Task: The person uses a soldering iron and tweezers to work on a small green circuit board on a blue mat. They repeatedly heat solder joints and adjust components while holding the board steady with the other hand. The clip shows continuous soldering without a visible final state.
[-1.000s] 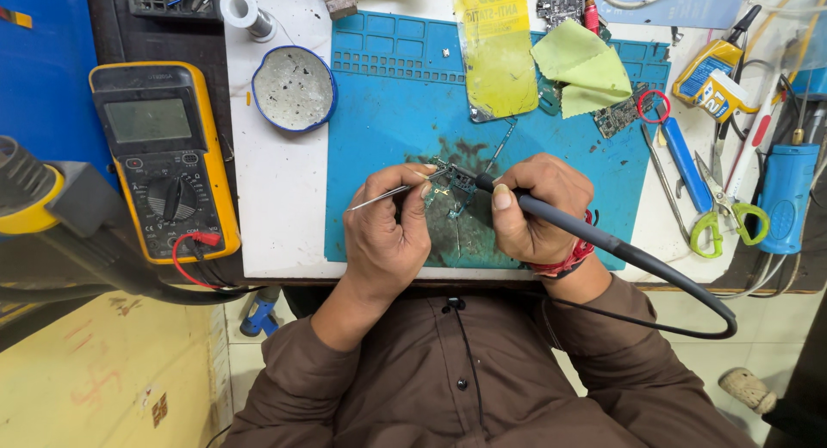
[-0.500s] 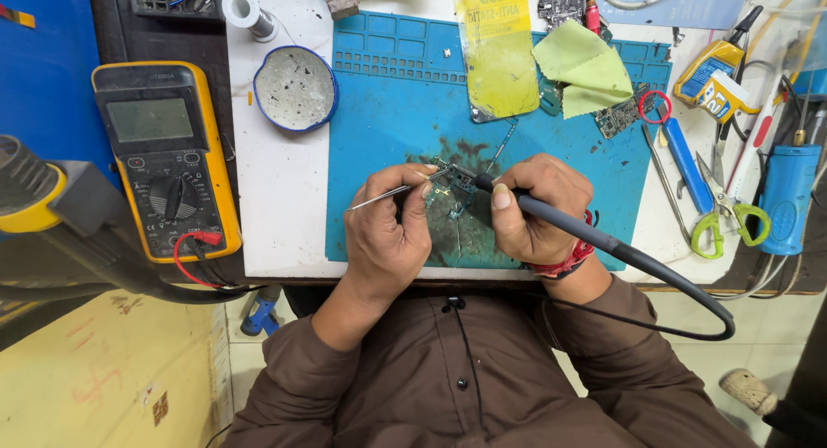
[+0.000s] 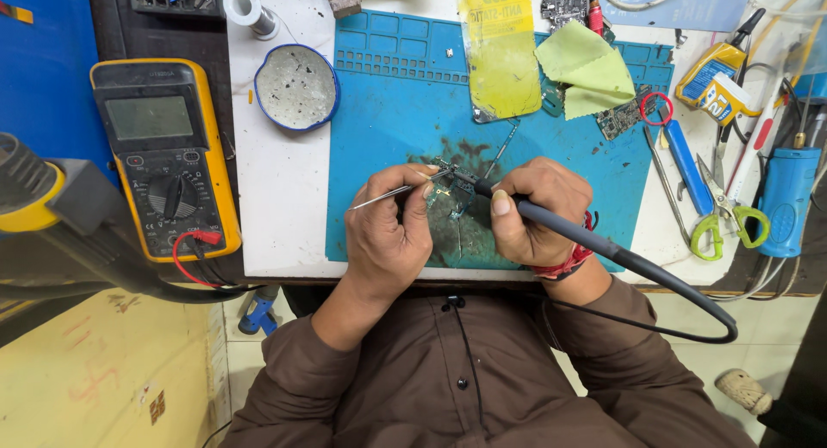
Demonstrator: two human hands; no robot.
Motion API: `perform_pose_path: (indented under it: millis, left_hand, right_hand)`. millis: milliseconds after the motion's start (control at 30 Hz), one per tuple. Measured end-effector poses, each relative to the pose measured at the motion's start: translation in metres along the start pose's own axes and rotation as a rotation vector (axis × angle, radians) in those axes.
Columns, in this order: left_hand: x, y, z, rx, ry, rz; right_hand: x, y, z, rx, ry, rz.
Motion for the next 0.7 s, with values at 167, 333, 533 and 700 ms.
perform_pose_path:
  millis: [167,333,533,700]
  left_hand:
    - [0.0,0.0,0.0,-0.004,0.017,-0.018]
    - [-0.001,0.001,0.0,-0.01,0.009,-0.012]
    - [-0.01,0.001,-0.004,-0.018,-0.069,-0.111]
    - [-0.028,-0.009,-0.013,0.048,-0.167,-0.394]
  right_hand:
    - [0.001,0.001,-0.001,0.001,0.008,0.002]
    - [0.0,-0.009,-0.001,0.108,0.044,0.046]
    - [-0.009,0.003,0.013,-0.081,0.026,-0.164]
    - [-0.017,0.027,0.024,-0.329,-0.025,-0.297]
Point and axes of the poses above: each hand's wrist, its own z-axis towards the middle knuckle, its own y-axis out of the palm, x = y × z, the point moved 8 cm from there along z, towards the middle knuckle, and after that the axes turned 10 degrees about -y, right-handed, at the moved point
